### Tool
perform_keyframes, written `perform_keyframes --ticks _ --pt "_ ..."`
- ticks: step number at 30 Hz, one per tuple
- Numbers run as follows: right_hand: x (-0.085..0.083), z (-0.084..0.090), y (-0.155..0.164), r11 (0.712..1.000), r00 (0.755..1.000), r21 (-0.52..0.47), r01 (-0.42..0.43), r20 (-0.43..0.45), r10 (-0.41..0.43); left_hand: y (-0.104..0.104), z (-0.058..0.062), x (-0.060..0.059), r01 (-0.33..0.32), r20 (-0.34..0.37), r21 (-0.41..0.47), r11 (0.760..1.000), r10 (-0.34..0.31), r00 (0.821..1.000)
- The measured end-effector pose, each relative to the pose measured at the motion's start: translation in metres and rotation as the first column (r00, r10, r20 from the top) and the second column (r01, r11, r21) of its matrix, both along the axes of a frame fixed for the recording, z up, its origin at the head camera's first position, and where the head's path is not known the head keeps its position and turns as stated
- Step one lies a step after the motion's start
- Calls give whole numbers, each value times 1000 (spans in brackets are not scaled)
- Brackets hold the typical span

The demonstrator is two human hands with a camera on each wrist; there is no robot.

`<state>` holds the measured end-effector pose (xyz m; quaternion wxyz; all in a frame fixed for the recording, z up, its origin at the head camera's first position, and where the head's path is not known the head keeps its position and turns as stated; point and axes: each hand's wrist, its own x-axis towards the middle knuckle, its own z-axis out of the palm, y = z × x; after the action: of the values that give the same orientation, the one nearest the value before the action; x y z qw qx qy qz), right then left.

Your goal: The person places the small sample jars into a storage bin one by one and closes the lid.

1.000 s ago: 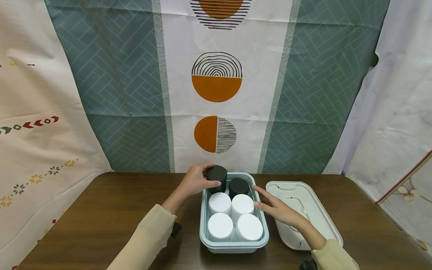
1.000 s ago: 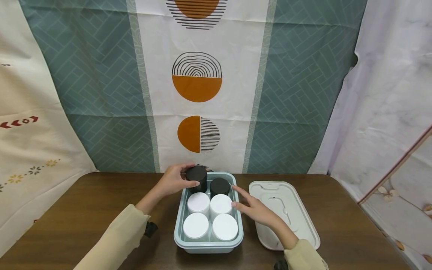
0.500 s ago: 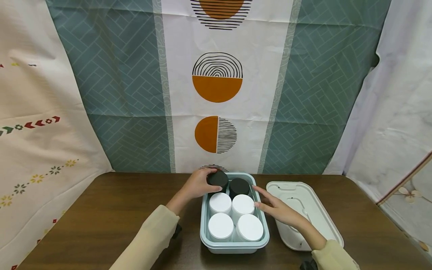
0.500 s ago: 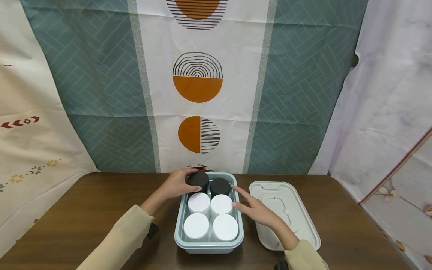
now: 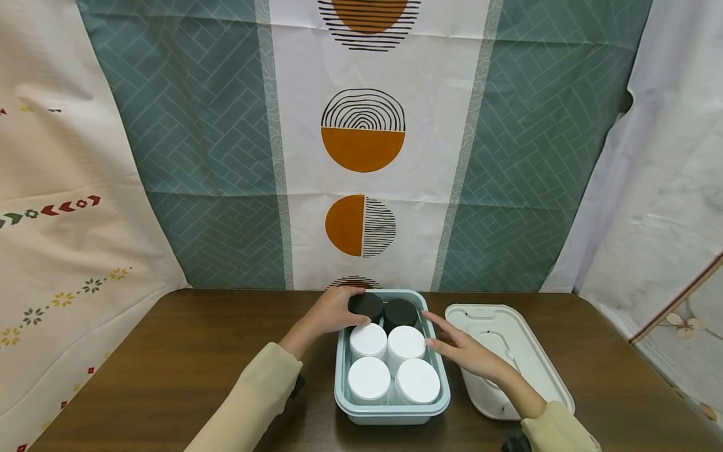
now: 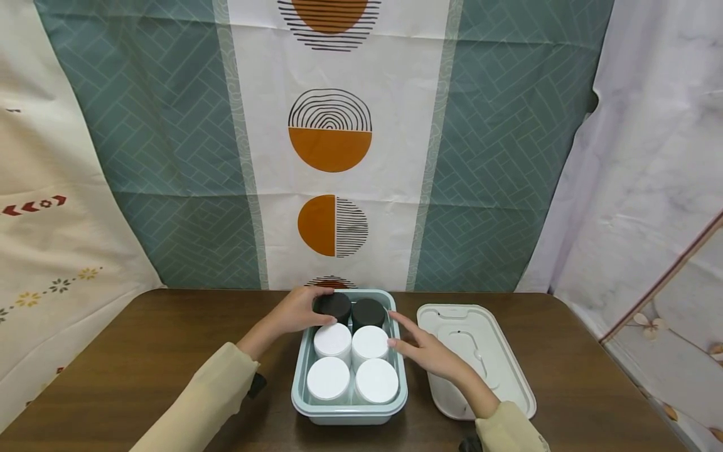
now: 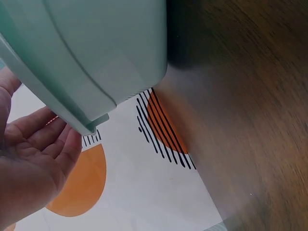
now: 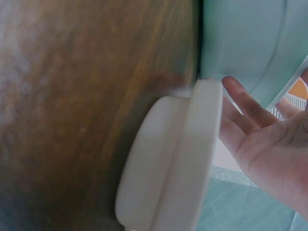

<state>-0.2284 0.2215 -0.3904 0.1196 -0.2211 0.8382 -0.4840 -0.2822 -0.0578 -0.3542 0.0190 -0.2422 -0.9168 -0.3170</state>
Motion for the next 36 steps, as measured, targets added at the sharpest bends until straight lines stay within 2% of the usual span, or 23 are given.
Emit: perform_keyframes --ticks 13,19,25,31,36 --pt "-1 -1 0 1000 1000 16 12 -3 -12 -5 -4 2 18 -28 38 999 -17 999" --pt "-2 -3 0 1000 1000 18 26 2 -26 -4 -5 4 4 -57 51 999 -1 998" --pt "-2 -3 -1 1000 1000 16 25 4 -25 -3 -5 6 -1 -51 84 996 6 999" --pt "-1 0 -1 996 996 74 43 -78 -37 -3 -3 14 -9 -49 115 993 14 999" --pt "0 3 2 995 987 79 58 -151 -45 2 4 27 6 -64 207 978 7 998"
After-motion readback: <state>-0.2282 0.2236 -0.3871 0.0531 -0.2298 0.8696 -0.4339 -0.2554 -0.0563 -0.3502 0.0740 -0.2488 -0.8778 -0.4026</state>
